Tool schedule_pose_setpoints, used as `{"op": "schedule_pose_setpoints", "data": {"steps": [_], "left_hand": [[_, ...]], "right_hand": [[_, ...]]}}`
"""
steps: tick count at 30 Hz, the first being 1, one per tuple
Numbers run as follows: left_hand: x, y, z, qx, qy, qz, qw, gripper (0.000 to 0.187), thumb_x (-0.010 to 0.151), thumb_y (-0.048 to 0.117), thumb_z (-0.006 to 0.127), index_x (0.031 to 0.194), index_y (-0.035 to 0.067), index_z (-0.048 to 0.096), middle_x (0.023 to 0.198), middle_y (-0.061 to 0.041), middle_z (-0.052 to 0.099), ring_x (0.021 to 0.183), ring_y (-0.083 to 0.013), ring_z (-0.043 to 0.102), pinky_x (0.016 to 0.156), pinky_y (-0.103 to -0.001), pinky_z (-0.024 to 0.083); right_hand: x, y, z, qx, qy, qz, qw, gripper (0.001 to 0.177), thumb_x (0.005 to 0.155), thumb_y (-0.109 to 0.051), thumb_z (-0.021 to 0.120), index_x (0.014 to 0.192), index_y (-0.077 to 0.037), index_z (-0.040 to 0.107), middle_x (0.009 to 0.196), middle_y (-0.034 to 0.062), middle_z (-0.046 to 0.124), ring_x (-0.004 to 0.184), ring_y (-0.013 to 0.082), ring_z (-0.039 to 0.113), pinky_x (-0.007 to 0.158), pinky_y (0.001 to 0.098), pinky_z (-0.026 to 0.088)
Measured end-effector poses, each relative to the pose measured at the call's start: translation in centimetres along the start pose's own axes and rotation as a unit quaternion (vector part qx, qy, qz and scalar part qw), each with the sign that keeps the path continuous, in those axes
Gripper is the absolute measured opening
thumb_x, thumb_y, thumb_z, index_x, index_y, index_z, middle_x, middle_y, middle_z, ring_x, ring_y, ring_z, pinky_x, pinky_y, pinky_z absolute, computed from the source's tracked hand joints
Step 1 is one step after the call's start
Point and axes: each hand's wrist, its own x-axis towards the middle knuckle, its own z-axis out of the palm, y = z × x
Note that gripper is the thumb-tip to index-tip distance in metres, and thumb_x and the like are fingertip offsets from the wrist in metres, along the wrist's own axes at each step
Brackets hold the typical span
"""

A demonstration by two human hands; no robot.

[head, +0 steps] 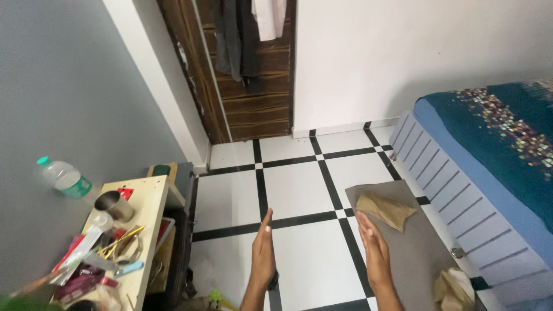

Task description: The person picks up various small items from a cluttered table, including a spray bottle, a metal cup, and a small bottle, and places them into a white wall-mounted cabinet. The person repeats this process for several items, moving them from the table to the cabinet shelves.

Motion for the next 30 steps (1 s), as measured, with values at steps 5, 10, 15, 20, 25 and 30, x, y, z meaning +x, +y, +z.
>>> {"op": "schedule_pose_setpoints", "data": {"steps": [5, 10, 15, 20, 25, 30], "left_hand": [[3.7, 0.8, 0.9, -0.006, -0.048, -0.020, 0.999, 0.072, 0.100, 0.052, 0.026, 0.157, 0.008, 0.035, 0.165, -0.018, 0.033, 0.157, -0.0330, 0.020, 0.126, -0.048, 0.015], [6.5, 1.1, 1.4, 0.004, -0.093, -0.026, 0.995, 0.074, 0.099, 0.053, 0.027, 0.158, 0.009, 0.031, 0.166, -0.018, 0.030, 0.157, -0.0327, 0.020, 0.126, -0.047, 0.017], [8.1, 0.8, 2.3, 0.021, -0.128, -0.033, 0.991, 0.075, 0.099, 0.053, 0.025, 0.159, 0.009, 0.030, 0.167, -0.017, 0.029, 0.157, -0.0309, 0.020, 0.126, -0.046, 0.017], [10.3, 0.4, 4.5, 0.012, -0.147, -0.018, 0.989, 0.076, 0.099, 0.054, 0.025, 0.159, 0.008, 0.029, 0.167, -0.017, 0.028, 0.157, -0.0315, 0.021, 0.126, -0.047, 0.018], [12.9, 0.1, 7.6, -0.010, -0.145, -0.006, 0.989, 0.081, 0.097, 0.058, 0.026, 0.160, 0.008, 0.027, 0.167, -0.019, 0.026, 0.157, -0.0337, 0.020, 0.126, -0.049, 0.017], [15.6, 0.5, 11.8, -0.028, -0.136, 0.017, 0.990, 0.085, 0.096, 0.063, 0.027, 0.160, 0.007, 0.026, 0.168, -0.021, 0.025, 0.158, -0.0356, 0.018, 0.127, -0.049, 0.016]], "right_hand": [[1.7, -0.1, 1.3, -0.024, 0.023, 0.023, 0.999, 0.085, 0.099, -0.064, 0.021, 0.157, -0.002, 0.029, 0.165, 0.0200, 0.033, 0.156, 0.0301, 0.026, 0.127, 0.0408, 0.019], [3.0, 0.1, 2.2, -0.017, 0.048, 0.018, 0.999, 0.096, 0.093, -0.073, 0.017, 0.159, -0.003, 0.026, 0.165, 0.0195, 0.031, 0.156, 0.0309, 0.025, 0.126, 0.0414, 0.018], [4.0, 0.6, 1.8, 0.004, 0.059, 0.000, 0.998, 0.098, 0.094, -0.074, 0.015, 0.159, -0.001, 0.024, 0.168, 0.0185, 0.027, 0.157, 0.0317, 0.022, 0.127, 0.0418, 0.016], [5.7, 1.3, 0.8, -0.007, 0.074, 0.016, 0.997, 0.098, 0.093, -0.075, 0.014, 0.159, -0.003, 0.024, 0.169, 0.0160, 0.026, 0.157, 0.0306, 0.020, 0.127, 0.0410, 0.015], [8.7, 2.8, -1.7, 0.005, 0.066, 0.005, 0.998, 0.095, 0.095, -0.072, 0.014, 0.160, -0.003, 0.022, 0.170, 0.0159, 0.023, 0.158, 0.0314, 0.018, 0.127, 0.0419, 0.013], [14.1, 3.9, -5.3, 0.010, 0.046, 0.002, 0.999, 0.082, 0.101, -0.060, 0.013, 0.161, -0.005, 0.023, 0.170, 0.0151, 0.022, 0.158, 0.0305, 0.017, 0.128, 0.0418, 0.010]]}}
